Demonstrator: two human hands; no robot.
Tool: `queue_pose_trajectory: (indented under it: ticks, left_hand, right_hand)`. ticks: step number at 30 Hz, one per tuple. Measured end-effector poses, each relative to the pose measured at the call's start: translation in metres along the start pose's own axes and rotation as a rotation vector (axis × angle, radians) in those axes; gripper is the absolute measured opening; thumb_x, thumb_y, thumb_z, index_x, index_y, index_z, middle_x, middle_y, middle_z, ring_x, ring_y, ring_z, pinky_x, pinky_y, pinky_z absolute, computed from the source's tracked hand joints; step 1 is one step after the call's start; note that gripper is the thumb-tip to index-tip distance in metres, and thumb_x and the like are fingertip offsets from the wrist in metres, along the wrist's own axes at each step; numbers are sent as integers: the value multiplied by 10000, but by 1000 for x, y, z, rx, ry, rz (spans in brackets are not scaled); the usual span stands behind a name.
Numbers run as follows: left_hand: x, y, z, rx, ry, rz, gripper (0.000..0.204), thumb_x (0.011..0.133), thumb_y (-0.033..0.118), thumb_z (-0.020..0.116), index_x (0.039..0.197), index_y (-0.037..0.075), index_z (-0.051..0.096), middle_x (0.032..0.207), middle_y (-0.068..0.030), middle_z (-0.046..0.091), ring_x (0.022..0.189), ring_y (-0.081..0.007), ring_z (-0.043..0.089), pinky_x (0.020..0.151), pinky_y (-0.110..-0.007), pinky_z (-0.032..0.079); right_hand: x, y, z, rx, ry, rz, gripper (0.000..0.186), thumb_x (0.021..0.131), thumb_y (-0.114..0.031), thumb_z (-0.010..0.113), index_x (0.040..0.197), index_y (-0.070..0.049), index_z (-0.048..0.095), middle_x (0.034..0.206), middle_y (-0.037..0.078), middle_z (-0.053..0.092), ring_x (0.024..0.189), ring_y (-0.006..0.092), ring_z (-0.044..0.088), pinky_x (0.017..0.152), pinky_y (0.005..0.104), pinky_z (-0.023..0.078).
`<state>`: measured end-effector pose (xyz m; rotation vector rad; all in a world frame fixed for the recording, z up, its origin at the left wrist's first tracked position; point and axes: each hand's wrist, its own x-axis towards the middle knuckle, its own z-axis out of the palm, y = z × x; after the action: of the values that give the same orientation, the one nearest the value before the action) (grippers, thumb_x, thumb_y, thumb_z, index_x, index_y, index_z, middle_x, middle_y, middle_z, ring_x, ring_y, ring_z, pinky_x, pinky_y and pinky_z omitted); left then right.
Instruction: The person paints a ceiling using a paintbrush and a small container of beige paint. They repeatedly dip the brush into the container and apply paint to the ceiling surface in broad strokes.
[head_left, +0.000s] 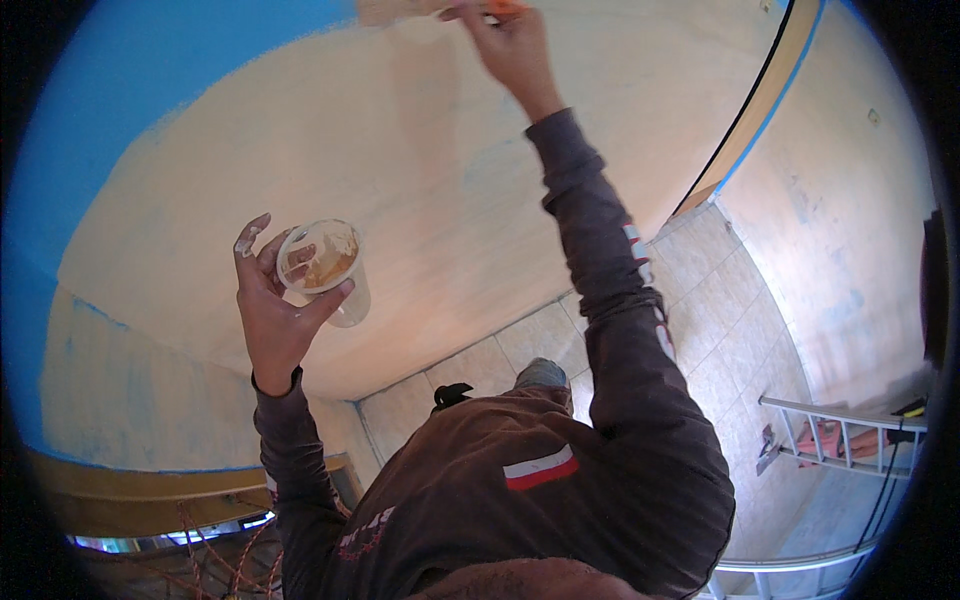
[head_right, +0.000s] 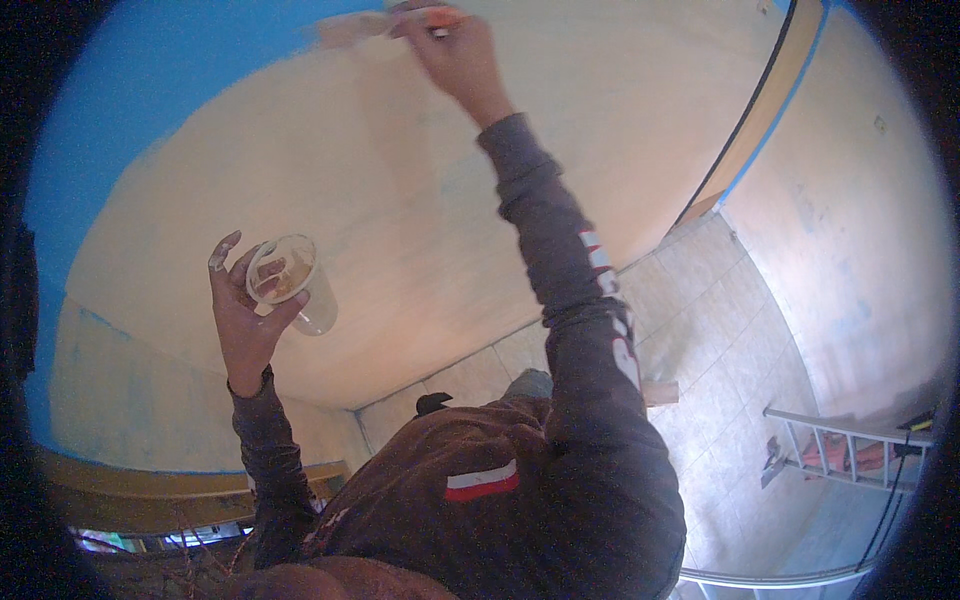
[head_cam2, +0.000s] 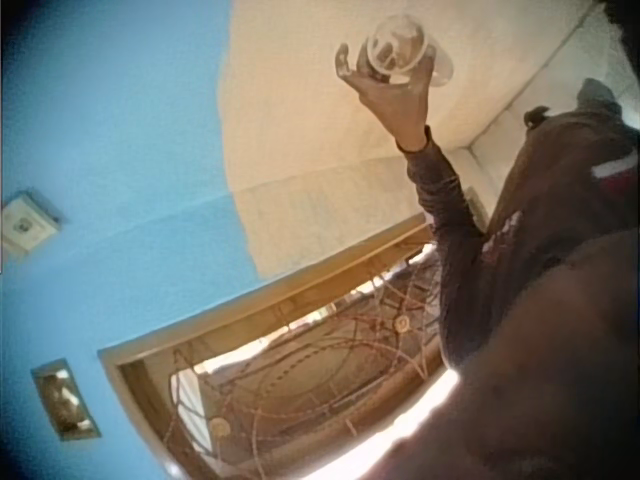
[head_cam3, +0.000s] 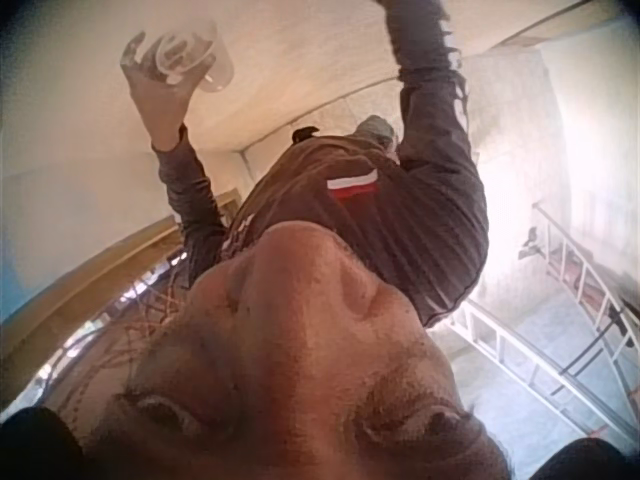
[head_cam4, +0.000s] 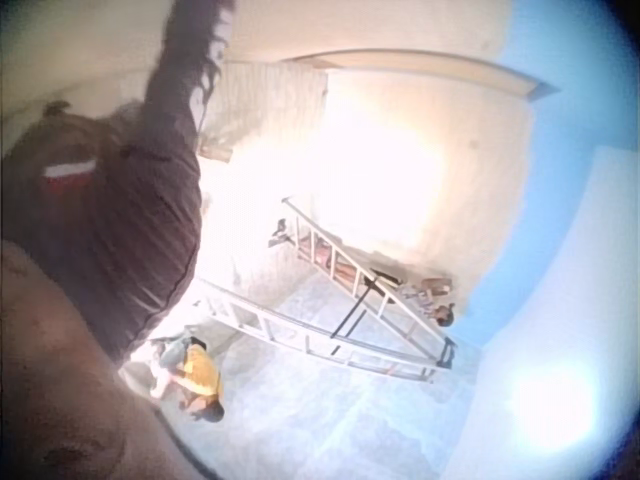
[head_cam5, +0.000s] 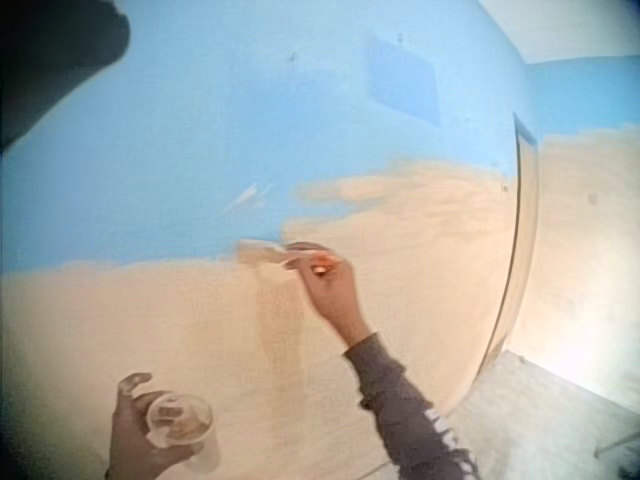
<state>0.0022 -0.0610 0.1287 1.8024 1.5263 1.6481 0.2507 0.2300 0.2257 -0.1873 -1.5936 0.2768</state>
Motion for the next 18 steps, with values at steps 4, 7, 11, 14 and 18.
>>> queue_pose_trajectory:
  ticks: [4, 7, 11, 14, 18]
  left_hand:
    - [-8, 0, -2, 6, 7, -13, 1007, 690, 33, 900, 1512, 86, 321, 1331, -235, 617, 1199, -325, 659, 1031, -470, 564]
    - [-16, -19, -6, 9, 7, -28, 1017, 685, 30, 902, 1514, 86, 315, 1331, -228, 618, 1195, -324, 660, 1031, -472, 562]
    - [-24, -47, -12, 2, -22, -22, 1037, 675, 32, 909, 1518, 90, 308, 1331, -223, 617, 1201, -321, 656, 1028, -470, 562]
    - [-33, -59, -24, 22, -12, -43, 1046, 668, 35, 911, 1519, 93, 307, 1327, -219, 619, 1202, -317, 656, 1021, -467, 564]
    - [-35, -49, -47, 86, -38, -79, 1060, 656, 39, 914, 1521, 95, 304, 1322, -212, 619, 1190, -310, 659, 1011, -461, 568]
  right_hand:
    - [16, 25, -77, -71, 106, -81, 261, 1021, -231, 678, 971, -8, 803, 930, 84, 770, 704, 89, 588, 568, 263, 452]
    - [7, 32, -120, -225, 121, 96, 288, 1036, -267, 667, 1021, -11, 796, 731, -16, 675, 544, 30, 404, 472, 239, 310]
    - [-7, 62, -169, -214, 224, 137, 283, 1037, -259, 659, 1041, -9, 790, 774, -4, 713, 513, 21, 374, 452, 232, 296]
    - [-21, 78, -172, -215, 265, 225, 278, 1005, -270, 698, 982, -12, 798, 732, -33, 631, 552, 38, 400, 504, 238, 324]
    - [-31, 110, -198, -302, 252, 405, 298, 1007, -297, 661, 1008, -38, 809, 887, 0, 777, 587, 42, 431, 538, 221, 374]
